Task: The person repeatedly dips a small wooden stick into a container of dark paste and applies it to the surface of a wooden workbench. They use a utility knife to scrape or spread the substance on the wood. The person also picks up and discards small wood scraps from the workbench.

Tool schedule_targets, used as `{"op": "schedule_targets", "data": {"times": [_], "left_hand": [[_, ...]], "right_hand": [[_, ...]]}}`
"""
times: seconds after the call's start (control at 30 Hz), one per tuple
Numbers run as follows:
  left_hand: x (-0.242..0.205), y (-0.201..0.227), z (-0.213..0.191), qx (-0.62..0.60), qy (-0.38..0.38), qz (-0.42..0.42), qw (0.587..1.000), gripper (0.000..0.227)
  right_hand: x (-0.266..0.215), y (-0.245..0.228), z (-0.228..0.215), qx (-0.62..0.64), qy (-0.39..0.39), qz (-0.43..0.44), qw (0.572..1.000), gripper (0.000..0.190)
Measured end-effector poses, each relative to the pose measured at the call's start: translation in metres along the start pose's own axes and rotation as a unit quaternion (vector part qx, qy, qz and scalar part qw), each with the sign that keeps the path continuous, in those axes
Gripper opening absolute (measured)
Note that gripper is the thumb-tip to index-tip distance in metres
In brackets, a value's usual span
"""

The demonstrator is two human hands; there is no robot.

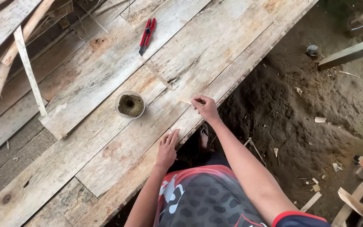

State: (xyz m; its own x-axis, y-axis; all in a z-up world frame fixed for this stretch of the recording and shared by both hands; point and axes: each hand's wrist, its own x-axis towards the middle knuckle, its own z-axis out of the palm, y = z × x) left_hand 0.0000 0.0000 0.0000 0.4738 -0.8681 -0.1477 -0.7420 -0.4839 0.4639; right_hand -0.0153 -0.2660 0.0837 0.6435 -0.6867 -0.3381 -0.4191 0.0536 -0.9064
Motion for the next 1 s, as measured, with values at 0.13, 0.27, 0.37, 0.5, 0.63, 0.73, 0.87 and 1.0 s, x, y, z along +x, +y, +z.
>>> {"op": "schedule_targets", "data": {"times": [0.13,0.27,0.37,0.5,0.63,0.73,0.87,1.0], "left_hand": [[0.0,-0.009,-0.014,-0.078,0.029,0.003,0.997,0.074],[-0.007,0.003,-0.056,-0.002,0.011,0.091,0.996,0.068],[-0.007,0.004,-0.071,0.046,-0.003,0.136,0.99,0.071],[-0.005,-0.023,-0.031,0.074,0.001,0.194,0.978,0.069],[-0.004,-0.037,-0.009,0.093,0.012,0.211,0.973,0.067],[0.001,-0.041,0.003,0.124,0.031,0.209,0.969,0.061],[-0.003,-0.032,-0.016,0.178,0.009,0.19,0.965,0.057],[-0.01,-0.015,-0.038,0.187,0.004,0.182,0.965,0.056]], "right_hand": [[-0.012,-0.001,0.008,0.025,0.016,0.007,1.0,0.017],[-0.03,-0.011,0.013,0.025,0.012,0.035,0.999,0.028],[-0.039,-0.018,0.018,0.026,0.016,0.045,0.999,0.029],[-0.049,-0.016,0.023,0.031,0.034,0.06,0.997,0.021],[-0.059,-0.009,0.027,0.029,0.051,0.079,0.995,0.025],[-0.064,-0.006,0.03,0.018,0.062,0.089,0.994,0.02],[-0.068,0.001,0.03,0.036,0.071,0.099,0.992,0.018],[-0.074,0.0,0.026,0.048,0.07,0.11,0.99,0.018]]}}
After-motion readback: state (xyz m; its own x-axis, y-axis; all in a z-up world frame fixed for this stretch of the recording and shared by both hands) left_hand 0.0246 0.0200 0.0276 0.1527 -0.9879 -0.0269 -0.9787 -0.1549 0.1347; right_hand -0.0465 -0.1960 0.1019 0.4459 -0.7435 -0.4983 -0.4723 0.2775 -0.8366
